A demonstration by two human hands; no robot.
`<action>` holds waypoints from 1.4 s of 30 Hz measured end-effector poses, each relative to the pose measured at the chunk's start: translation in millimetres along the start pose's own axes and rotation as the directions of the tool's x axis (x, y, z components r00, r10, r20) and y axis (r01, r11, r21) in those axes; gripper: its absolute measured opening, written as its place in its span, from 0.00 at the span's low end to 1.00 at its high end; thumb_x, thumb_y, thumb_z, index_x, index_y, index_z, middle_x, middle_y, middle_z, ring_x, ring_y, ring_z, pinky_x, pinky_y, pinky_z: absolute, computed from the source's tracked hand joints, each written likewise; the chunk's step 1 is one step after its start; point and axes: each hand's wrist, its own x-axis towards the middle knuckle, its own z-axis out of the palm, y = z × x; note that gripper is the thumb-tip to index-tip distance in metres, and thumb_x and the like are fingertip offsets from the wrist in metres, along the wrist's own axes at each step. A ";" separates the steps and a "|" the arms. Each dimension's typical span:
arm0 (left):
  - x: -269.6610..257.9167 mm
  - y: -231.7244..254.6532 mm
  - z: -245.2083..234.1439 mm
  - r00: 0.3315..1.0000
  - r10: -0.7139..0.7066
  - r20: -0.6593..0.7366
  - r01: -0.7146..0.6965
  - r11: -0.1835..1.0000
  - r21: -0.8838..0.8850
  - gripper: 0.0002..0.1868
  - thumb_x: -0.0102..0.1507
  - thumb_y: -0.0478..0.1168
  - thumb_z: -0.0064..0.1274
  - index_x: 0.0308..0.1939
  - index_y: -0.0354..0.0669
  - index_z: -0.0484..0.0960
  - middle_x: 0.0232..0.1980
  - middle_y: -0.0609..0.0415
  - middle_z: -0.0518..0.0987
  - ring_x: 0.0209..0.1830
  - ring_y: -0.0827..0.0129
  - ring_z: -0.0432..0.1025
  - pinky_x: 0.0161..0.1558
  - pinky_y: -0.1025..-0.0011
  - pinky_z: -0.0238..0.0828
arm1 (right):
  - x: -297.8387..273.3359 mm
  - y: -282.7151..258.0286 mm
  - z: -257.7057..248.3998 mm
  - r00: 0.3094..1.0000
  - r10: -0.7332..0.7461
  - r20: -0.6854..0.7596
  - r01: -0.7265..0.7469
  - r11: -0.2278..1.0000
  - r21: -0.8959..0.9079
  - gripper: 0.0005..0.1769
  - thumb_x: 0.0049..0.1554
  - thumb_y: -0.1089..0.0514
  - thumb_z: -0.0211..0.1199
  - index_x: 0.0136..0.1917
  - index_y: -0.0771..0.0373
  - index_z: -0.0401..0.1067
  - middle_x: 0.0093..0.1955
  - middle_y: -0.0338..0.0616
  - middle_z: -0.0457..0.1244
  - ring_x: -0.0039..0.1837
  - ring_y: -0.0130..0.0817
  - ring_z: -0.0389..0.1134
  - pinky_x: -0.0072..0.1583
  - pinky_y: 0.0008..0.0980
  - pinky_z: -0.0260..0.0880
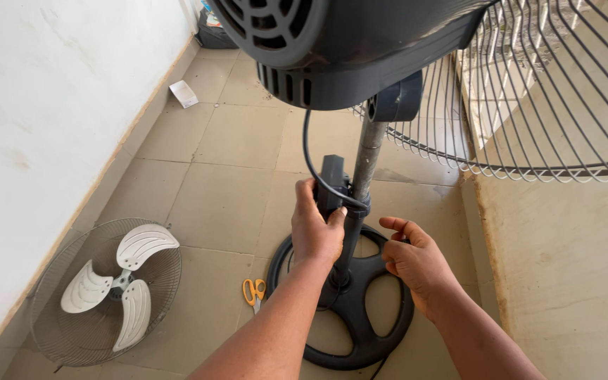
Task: The person attaches a black plastic control box to the stand of a pedestal fan using a zip tie. They thread the tie through the box and around the stand, then pull it tight to secure the component in place.
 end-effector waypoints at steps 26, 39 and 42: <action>12.1 -1.4 -12.1 0.996 0.086 0.031 -0.090 0.968 0.234 0.30 0.54 0.32 0.65 0.55 0.51 0.66 0.52 0.45 0.81 0.56 0.45 0.75 0.53 0.52 0.72 | 31.7 -34.0 1.3 0.984 -0.041 -0.176 0.093 0.950 0.299 0.19 0.57 0.70 0.63 0.62 0.70 0.71 0.51 0.49 0.67 0.49 0.38 0.72 0.52 0.26 0.78; 12.6 6.9 -7.8 0.998 0.034 0.058 -0.044 0.983 0.177 0.30 0.55 0.29 0.62 0.56 0.53 0.66 0.56 0.52 0.81 0.58 0.55 0.77 0.53 0.57 0.74 | 20.6 -43.4 -5.4 0.976 -0.150 -0.157 0.162 0.984 0.068 0.24 0.54 0.66 0.67 0.65 0.66 0.73 0.54 0.44 0.70 0.52 0.30 0.75 0.55 0.22 0.77; 12.7 10.9 -9.3 0.998 0.012 0.064 -0.025 0.981 0.193 0.31 0.54 0.28 0.60 0.57 0.54 0.66 0.56 0.52 0.81 0.58 0.56 0.77 0.53 0.57 0.74 | 17.1 -45.9 -1.8 0.974 -0.150 -0.170 0.166 0.983 0.084 0.23 0.54 0.65 0.68 0.63 0.67 0.75 0.54 0.43 0.70 0.51 0.29 0.75 0.55 0.24 0.78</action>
